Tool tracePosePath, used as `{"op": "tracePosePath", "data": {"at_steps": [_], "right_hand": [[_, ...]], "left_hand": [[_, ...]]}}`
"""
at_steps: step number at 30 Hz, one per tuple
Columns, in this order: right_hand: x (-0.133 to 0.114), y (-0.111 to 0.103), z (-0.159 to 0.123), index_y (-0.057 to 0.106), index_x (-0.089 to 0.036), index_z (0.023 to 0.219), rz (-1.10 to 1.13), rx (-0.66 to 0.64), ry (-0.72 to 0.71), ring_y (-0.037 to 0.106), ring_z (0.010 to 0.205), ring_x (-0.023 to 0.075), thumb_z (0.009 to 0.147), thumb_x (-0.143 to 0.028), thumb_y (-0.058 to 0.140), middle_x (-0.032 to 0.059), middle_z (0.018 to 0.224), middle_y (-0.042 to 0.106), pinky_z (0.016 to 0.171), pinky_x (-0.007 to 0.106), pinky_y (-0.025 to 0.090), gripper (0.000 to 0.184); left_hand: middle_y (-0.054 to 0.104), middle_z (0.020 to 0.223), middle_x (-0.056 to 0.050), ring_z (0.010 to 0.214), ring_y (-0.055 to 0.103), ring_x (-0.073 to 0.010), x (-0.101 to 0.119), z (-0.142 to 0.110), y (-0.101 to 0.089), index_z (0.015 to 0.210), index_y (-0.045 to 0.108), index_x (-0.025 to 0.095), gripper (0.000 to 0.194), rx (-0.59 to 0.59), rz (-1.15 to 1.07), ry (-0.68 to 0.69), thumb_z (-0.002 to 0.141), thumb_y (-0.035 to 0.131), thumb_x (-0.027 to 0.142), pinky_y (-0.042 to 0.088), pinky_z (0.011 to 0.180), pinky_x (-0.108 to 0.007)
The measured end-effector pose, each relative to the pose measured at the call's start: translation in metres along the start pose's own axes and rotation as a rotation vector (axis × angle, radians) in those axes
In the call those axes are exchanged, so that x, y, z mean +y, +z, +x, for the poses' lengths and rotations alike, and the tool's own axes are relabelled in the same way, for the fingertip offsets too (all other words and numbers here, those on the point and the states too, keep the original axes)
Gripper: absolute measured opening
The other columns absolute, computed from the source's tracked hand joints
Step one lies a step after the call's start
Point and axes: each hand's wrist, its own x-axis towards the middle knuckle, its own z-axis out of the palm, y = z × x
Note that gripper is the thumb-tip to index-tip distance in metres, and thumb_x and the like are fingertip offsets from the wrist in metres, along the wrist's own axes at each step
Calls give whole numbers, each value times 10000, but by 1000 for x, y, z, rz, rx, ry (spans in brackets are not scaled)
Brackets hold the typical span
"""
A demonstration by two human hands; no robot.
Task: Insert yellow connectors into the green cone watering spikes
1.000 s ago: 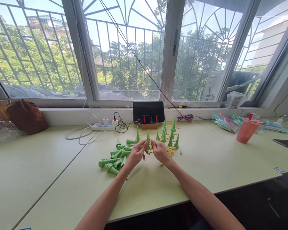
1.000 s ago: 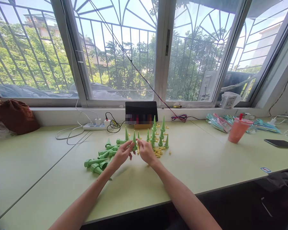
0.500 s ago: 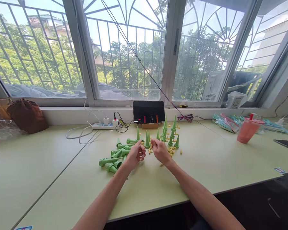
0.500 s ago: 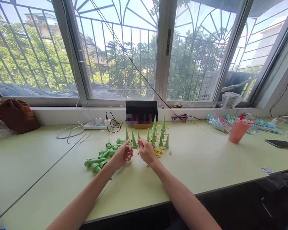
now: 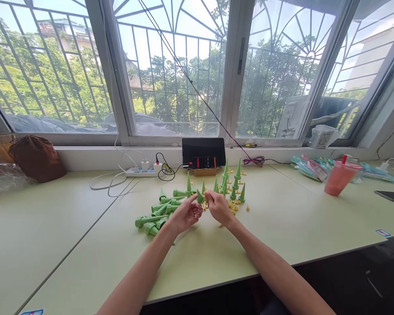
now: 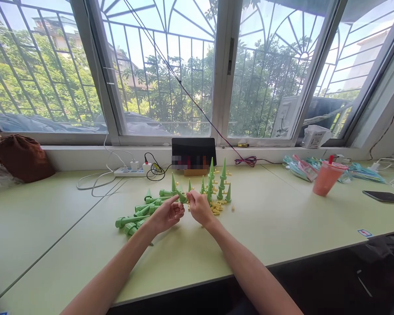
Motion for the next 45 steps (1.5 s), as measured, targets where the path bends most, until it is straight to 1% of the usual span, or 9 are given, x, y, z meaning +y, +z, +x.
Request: {"op": "tracePosePath", "data": {"at_steps": [7, 14, 21, 26, 33, 36, 40, 43, 45], "right_hand": [[1, 0, 0, 408, -202, 636, 24, 8, 6, 353, 494, 113, 956, -433, 294, -32, 530, 413, 488, 239, 259, 410], [1, 0, 1, 370, -201, 626, 67, 21, 20, 355, 498, 108, 959, -423, 293, -35, 550, 409, 495, 242, 260, 408], [2, -1, 2, 327, -205, 607, 81, 35, 34, 327, 504, 108, 957, -428, 303, -43, 533, 358, 502, 251, 252, 416], [2, 0, 3, 333, -213, 600, 127, 5, 81, 350, 465, 117, 956, -445, 297, -45, 468, 359, 487, 254, 269, 426], [5, 0, 5, 388, -210, 626, 190, -38, 128, 349, 423, 112, 959, -473, 295, -51, 437, 373, 463, 251, 262, 434], [3, -1, 5, 388, -209, 629, 193, -28, 140, 347, 421, 110, 960, -473, 296, -54, 437, 370, 461, 249, 260, 433], [0, -2, 4, 371, -210, 617, 160, 37, 141, 361, 442, 113, 959, -471, 300, -47, 463, 390, 469, 248, 263, 436], [0, -2, 4, 364, -211, 616, 128, 89, 135, 363, 456, 116, 959, -470, 304, -43, 480, 394, 477, 252, 261, 434], [1, -2, 4, 361, -211, 618, 109, 113, 124, 359, 465, 118, 960, -469, 304, -41, 490, 396, 483, 254, 259, 432]], "left_hand": [[584, 696, -12, 467, 458, -50, 0, -2, 2, 755, 583, 147, 286, -47, 104, 135, 793, 643, 425, 343, 395, -164], [578, 766, -31, 514, 481, -64, -1, -5, 6, 861, 591, 151, 372, -87, 326, 320, 770, 652, 506, 364, 397, -173], [423, 632, 45, 484, 511, -82, -2, -4, 9, 719, 483, 173, 399, -1, 540, 504, 722, 679, 521, 368, 368, -185], [420, 622, 52, 463, 519, -87, -4, 1, 7, 691, 390, 197, 410, 8, 631, 609, 752, 644, 512, 374, 334, -183], [484, 757, 19, 482, 531, -71, -8, 10, -2, 772, 473, 186, 311, 59, 790, 789, 801, 587, 474, 372, 313, -167], [513, 818, 2, 492, 538, -69, -8, 10, -1, 800, 498, 182, 302, 96, 825, 793, 805, 575, 473, 379, 316, -166], [532, 851, -4, 487, 545, -79, -6, 6, 6, 842, 512, 184, 335, 127, 761, 715, 740, 648, 473, 381, 316, -184], [562, 821, -1, 500, 549, -89, -3, 1, 10, 897, 545, 184, 387, 165, 655, 647, 675, 718, 449, 395, 349, -194], [561, 729, 8, 484, 523, -80, -1, -1, 10, 798, 557, 164, 355, 174, 558, 604, 672, 723, 452, 385, 372, -189]]}}
